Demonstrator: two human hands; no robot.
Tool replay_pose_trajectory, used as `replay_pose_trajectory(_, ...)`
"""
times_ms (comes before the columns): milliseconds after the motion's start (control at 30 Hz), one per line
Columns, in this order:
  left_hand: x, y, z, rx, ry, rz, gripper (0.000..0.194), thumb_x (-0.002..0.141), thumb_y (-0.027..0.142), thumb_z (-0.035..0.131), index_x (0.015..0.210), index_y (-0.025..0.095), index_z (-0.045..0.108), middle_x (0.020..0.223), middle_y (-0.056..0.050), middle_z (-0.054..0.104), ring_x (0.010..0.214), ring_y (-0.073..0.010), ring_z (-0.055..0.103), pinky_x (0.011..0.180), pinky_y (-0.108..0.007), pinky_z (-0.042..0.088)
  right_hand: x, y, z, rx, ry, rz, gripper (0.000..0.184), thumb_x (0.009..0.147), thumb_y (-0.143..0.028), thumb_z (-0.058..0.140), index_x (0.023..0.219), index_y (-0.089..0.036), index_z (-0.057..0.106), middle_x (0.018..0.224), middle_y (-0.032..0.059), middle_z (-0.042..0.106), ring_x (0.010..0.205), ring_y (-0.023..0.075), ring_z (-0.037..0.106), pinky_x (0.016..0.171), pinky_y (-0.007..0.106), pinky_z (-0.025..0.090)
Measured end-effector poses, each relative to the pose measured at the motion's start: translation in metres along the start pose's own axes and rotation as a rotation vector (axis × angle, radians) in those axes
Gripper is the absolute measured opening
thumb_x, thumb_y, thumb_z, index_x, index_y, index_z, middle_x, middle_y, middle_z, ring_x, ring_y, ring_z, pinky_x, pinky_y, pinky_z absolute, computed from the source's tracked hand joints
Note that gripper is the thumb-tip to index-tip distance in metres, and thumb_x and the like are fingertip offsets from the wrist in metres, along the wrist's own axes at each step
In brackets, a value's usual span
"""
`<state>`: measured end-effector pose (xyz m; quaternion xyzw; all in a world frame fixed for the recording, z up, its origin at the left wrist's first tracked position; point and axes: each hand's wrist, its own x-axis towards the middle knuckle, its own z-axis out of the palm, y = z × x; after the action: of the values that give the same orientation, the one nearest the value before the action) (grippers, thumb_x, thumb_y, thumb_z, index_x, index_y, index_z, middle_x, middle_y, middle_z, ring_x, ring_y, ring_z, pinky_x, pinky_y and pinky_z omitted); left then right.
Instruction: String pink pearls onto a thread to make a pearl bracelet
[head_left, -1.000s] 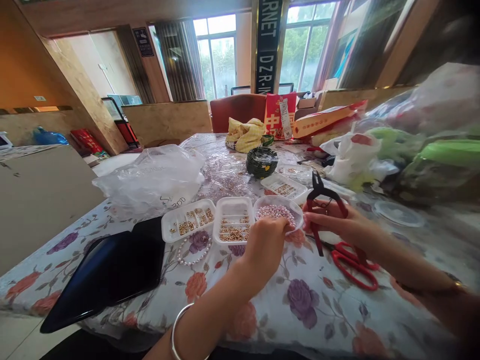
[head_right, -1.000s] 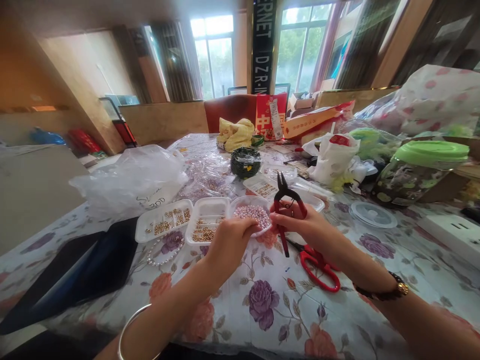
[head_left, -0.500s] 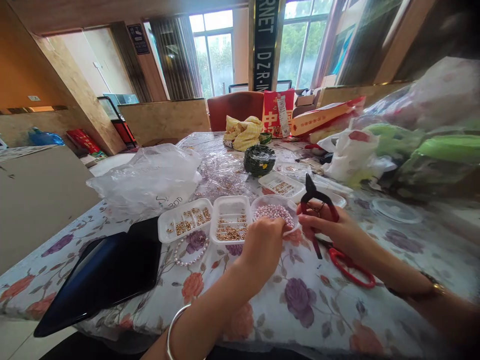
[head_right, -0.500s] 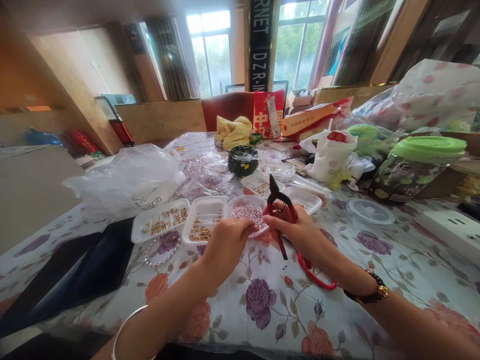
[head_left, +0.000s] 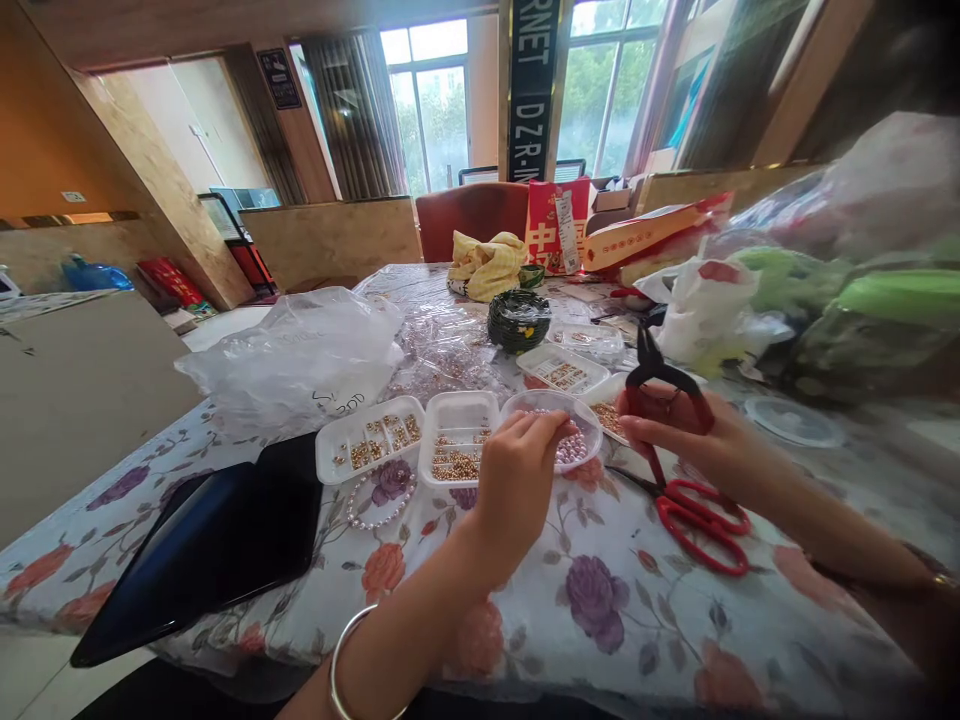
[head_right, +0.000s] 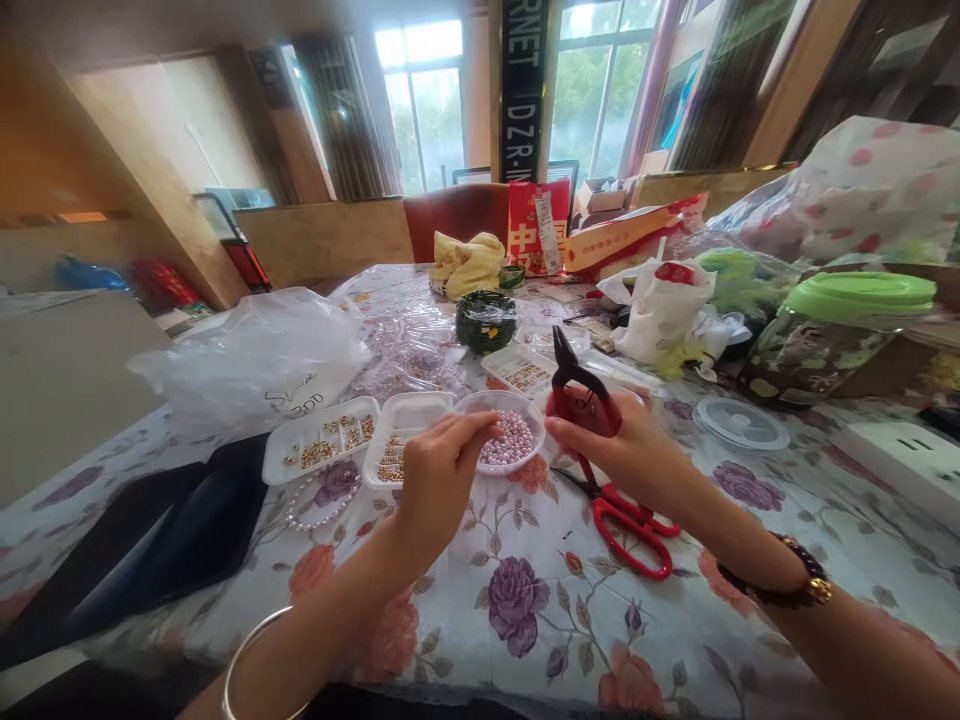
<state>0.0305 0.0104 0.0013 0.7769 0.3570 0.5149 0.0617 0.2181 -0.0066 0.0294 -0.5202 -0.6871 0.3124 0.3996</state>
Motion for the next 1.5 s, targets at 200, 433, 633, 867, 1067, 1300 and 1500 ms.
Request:
replay_pose_trajectory(200,0.0,0.001,-0.003,-0.067,0.104,0.127,0.013,0.084,0.015,0.052,0.092,0.017,0.063,0.077,-0.002,0.069,0.07,-0.0117,0.06,0.065,-0.026,0.05,-0.003,0.001,-0.011,-0.452,0.118,-0.228,0.016,0.08,-0.039,0.052,0.083,-0.024,0.055,0.073,0.0023,0.062,0.059,0.0172,0.055,0.055,0.031,0.04)
replay_pose_trajectory(433,-0.001,0.0,-0.004,-0.072,0.118,0.201,0.018,0.085,0.012,0.05,0.097,0.018,0.062,0.079,-0.001,0.069,0.071,-0.0109,0.06,0.066,-0.026,0.051,0.003,0.013,-0.003,-0.681,0.067,-0.354,0.016,0.082,-0.029,0.049,0.094,-0.02,0.055,0.071,0.0035,0.062,0.058,0.0151,0.054,0.055,0.029,0.039)
replay_pose_trajectory(633,0.0,0.0,-0.004,-0.076,0.15,0.225,0.018,0.084,0.01,0.052,0.096,0.017,0.062,0.077,-0.001,0.068,0.07,-0.0103,0.059,0.065,-0.024,0.051,0.005,0.014,0.001,-0.652,0.037,-0.445,0.019,0.081,-0.025,0.05,0.099,-0.019,0.054,0.071,0.0028,0.06,0.06,0.0138,0.054,0.057,0.027,0.041)
replay_pose_trajectory(867,-0.001,-0.001,-0.003,-0.069,0.181,0.251,0.02,0.085,0.009,0.049,0.098,0.019,0.061,0.076,0.0,0.067,0.069,-0.0104,0.059,0.065,-0.025,0.051,0.007,0.017,0.001,-0.651,0.005,-0.456,0.022,0.078,-0.022,0.052,0.1,-0.019,0.054,0.071,0.0023,0.059,0.06,0.0135,0.053,0.057,0.027,0.042)
replay_pose_trajectory(1067,-0.001,-0.001,-0.003,-0.03,0.179,0.276,0.02,0.084,0.008,0.05,0.098,0.019,0.06,0.075,-0.001,0.066,0.068,-0.0107,0.058,0.064,-0.025,0.05,0.004,0.015,0.002,-0.62,-0.003,-0.45,0.021,0.081,-0.022,0.05,0.102,-0.02,0.055,0.075,0.003,0.061,0.063,0.0136,0.054,0.058,0.027,0.043)
replay_pose_trajectory(1300,-0.001,-0.001,-0.003,-0.012,0.178,0.292,0.019,0.083,0.007,0.05,0.096,0.017,0.059,0.074,-0.001,0.065,0.068,-0.0109,0.056,0.063,-0.025,0.05,0.004,0.013,0.002,-0.596,-0.024,-0.432,0.025,0.08,-0.019,0.052,0.104,-0.02,0.055,0.081,0.003,0.064,0.066,0.0133,0.056,0.061,0.026,0.044)
replay_pose_trajectory(1500,-0.001,0.0,-0.003,-0.006,0.179,0.291,0.019,0.083,0.007,0.05,0.096,0.018,0.059,0.074,-0.001,0.065,0.068,-0.0107,0.056,0.064,-0.024,0.05,0.003,0.013,0.002,-0.611,-0.029,-0.418,0.018,0.079,-0.019,0.053,0.097,-0.02,0.056,0.076,0.0009,0.064,0.062,0.0121,0.054,0.057,0.025,0.041)
